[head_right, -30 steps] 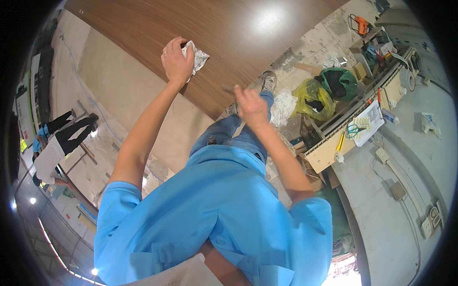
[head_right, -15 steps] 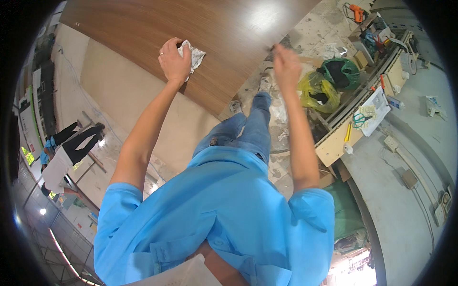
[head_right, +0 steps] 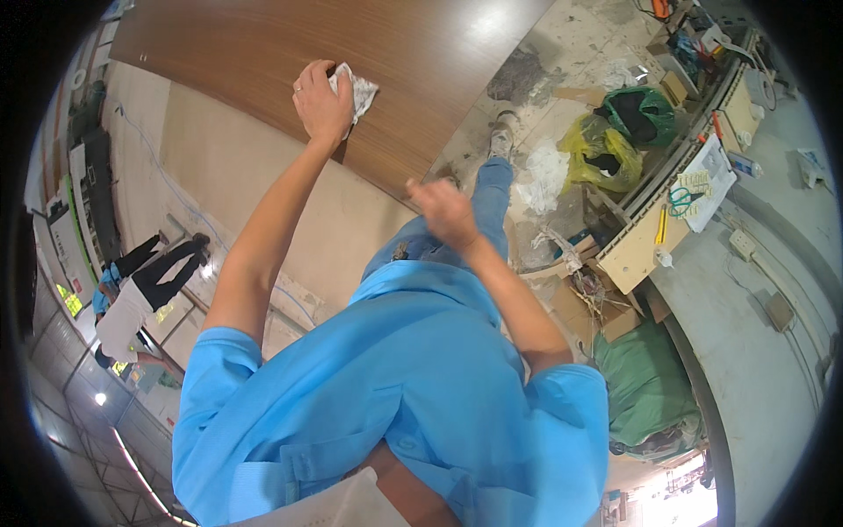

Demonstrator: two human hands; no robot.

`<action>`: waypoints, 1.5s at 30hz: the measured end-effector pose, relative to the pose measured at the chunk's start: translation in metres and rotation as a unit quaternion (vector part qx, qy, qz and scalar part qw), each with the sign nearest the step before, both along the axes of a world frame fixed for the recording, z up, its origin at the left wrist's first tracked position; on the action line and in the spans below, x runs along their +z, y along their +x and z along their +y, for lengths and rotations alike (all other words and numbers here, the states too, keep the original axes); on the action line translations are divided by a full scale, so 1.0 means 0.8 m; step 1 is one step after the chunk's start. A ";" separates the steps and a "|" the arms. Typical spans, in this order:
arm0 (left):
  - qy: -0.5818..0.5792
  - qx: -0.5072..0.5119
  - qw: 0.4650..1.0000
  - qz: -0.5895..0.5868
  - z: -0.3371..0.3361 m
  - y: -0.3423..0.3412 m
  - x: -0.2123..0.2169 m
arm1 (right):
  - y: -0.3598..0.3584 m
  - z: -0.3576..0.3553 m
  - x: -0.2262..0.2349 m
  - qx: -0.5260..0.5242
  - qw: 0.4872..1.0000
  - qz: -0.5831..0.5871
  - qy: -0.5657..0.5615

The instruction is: The person wipes a large wooden table surface with a white cloth and uses a small metal tool to scrape the surface. They move around the table, cleaning different sections and occasionally adjusting the cloth.

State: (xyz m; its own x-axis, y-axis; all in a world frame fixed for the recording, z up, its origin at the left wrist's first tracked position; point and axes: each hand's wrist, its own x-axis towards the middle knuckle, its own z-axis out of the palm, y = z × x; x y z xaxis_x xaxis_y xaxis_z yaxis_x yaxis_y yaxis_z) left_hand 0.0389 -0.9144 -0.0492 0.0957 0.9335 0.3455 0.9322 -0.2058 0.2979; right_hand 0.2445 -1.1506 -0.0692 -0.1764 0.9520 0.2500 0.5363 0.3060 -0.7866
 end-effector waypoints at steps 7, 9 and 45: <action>-0.084 -0.291 0.952 0.055 -0.045 0.105 0.024 | 0.065 0.032 0.002 -0.099 0.992 0.068 0.038; -0.087 -0.286 0.953 0.057 -0.040 0.148 0.020 | 0.117 0.063 0.003 -0.307 0.935 0.148 -0.100; -0.064 -0.195 0.979 0.017 0.214 0.252 0.021 | 0.376 0.430 -0.028 -0.178 0.975 -0.050 0.123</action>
State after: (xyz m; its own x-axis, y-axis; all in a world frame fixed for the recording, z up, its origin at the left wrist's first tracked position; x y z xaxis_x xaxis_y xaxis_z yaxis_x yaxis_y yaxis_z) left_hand 0.2404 -0.7431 -0.0324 0.4621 0.8594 0.2188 0.8006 -0.5104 0.3137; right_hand 0.5453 -0.8068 -0.0920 0.1187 0.8712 0.4764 0.7127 0.2593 -0.6517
